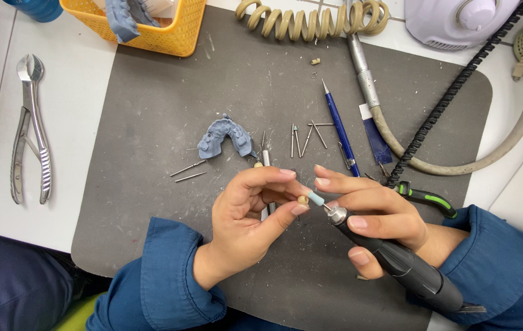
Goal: The person shapes a small tooth-colored object mounted on a white rod using a rotary handpiece and a metal hand tool. The person switches between grinding with the rotary tool and scraping with the hand tool, rotating the object to access different surfaces.
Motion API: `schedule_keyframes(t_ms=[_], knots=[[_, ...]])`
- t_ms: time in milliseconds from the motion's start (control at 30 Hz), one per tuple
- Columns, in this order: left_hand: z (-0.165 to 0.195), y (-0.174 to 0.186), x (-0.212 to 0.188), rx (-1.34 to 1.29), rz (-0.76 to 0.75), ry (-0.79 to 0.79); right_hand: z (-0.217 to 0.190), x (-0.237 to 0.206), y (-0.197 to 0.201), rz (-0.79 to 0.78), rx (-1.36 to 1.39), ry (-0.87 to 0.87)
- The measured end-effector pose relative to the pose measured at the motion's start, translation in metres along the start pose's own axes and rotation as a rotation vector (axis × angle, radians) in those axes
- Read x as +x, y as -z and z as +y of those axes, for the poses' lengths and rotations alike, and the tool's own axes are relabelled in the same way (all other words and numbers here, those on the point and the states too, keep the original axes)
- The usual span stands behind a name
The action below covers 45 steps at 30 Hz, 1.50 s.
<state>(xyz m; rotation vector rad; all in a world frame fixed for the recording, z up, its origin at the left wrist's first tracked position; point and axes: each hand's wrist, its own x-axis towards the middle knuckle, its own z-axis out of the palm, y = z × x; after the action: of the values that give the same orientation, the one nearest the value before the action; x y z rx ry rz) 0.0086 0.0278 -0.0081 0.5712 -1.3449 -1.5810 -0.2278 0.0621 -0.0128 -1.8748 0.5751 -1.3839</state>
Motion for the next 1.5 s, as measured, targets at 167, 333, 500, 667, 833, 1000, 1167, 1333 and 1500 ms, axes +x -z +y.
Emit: schedule_keyframes(t_ms=[167,333,500,667,833,1000,1167,1333,1500], knots=[[0.0005,-0.0004,-0.0003,-0.012,0.005,-0.01,-0.0017,0.005,-0.0002,-0.054,-0.039,0.021],[-0.0002,-0.0006,-0.0013,0.035,0.004,-0.025,-0.0019,0.0058,-0.0012,-0.047,-0.054,0.016],[-0.0006,-0.0012,-0.0014,0.03,0.008,-0.026,-0.0003,0.0057,0.0045,-0.124,-0.064,0.045],[-0.0007,-0.0022,-0.0008,0.085,0.01,-0.044,-0.0013,0.004,0.0014,-0.024,-0.07,0.006],[0.0011,-0.002,-0.0002,0.09,0.009,-0.045,-0.0022,0.0055,0.0049,-0.106,-0.074,0.025],[0.0018,-0.0018,-0.0011,0.106,0.014,-0.049,-0.001,0.0056,0.002,0.0,-0.069,-0.002],[0.0013,-0.0022,-0.0003,0.103,0.004,-0.073,-0.0023,0.0032,0.0039,-0.02,-0.019,-0.024],[0.0004,-0.0027,0.0017,0.054,0.01,-0.044,-0.0006,0.0034,0.0032,-0.046,-0.042,-0.024],[0.0018,-0.0029,0.0026,0.101,-0.001,-0.061,0.0003,0.005,0.0035,-0.053,-0.054,-0.022]])
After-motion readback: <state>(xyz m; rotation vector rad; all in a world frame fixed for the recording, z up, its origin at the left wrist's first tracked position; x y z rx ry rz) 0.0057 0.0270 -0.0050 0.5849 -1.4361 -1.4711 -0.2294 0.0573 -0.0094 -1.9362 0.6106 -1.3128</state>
